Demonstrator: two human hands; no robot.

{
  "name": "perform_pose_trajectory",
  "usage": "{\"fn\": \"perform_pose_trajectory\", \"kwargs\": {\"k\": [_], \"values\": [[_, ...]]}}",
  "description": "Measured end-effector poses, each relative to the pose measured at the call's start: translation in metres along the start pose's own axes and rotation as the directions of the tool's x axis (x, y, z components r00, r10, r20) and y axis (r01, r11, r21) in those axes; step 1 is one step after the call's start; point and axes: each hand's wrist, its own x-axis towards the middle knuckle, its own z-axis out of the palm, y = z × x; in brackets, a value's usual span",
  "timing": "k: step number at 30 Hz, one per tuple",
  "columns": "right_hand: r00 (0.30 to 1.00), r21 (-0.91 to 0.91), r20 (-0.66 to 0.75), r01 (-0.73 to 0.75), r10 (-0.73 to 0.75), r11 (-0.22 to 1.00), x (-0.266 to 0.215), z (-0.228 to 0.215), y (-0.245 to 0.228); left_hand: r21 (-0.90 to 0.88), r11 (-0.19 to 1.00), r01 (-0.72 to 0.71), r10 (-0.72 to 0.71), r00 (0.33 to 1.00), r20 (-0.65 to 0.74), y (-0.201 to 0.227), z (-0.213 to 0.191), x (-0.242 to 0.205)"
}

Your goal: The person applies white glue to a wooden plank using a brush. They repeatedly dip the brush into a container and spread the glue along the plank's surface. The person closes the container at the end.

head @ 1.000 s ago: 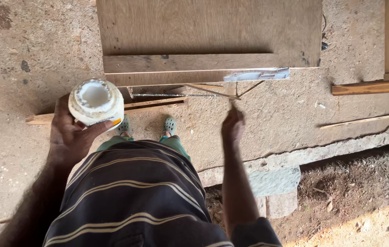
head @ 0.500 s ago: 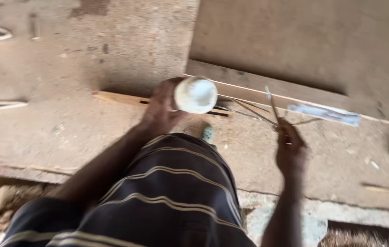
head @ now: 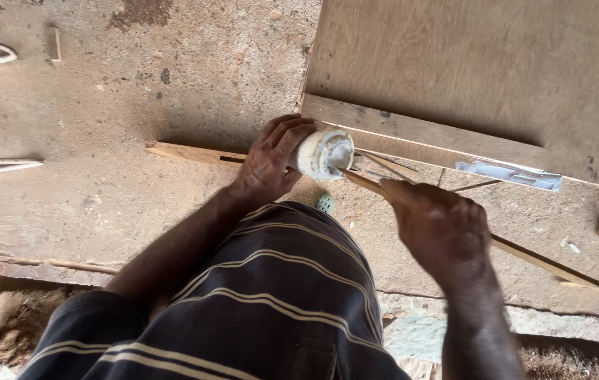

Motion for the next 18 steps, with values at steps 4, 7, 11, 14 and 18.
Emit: {"fn": "perform_pose_trajectory", "kwargs": {"k": [4, 7, 11, 14, 18], "values": [[0.999, 0.52, -0.005, -0.042, 0.052, 0.853, -0.004, 0.018, 0.028, -0.018, 0.999, 0.049, -0.049, 0.999, 0.005, -0.01, 0.002, -0.004], [0.996, 0.716, 0.026, -0.078, 0.086, 0.694, -0.008, 0.038, 0.04, -0.006, 0.999, 0.054, -0.053, 0.998, 0.016, -0.022, 0.014, -0.001], [0.992, 0.831, -0.026, -0.045, 0.12, 0.555, -0.03, 0.074, 0.044, -0.022, 0.995, 0.095, -0.093, 0.994, 0.059, -0.027, 0.02, 0.002], [0.862, 0.832, 0.304, -0.448, 0.406, 0.328, -0.062, 0.115, 0.072, -0.635, 0.736, 0.235, -0.264, 0.963, 0.051, -0.003, 0.022, 0.019], [0.567, 0.659, 0.225, -0.688, 0.793, 0.305, -0.085, 0.203, 0.12, -0.477, 0.836, 0.273, -0.268, 0.96, 0.081, 0.01, 0.003, 0.015]]}}
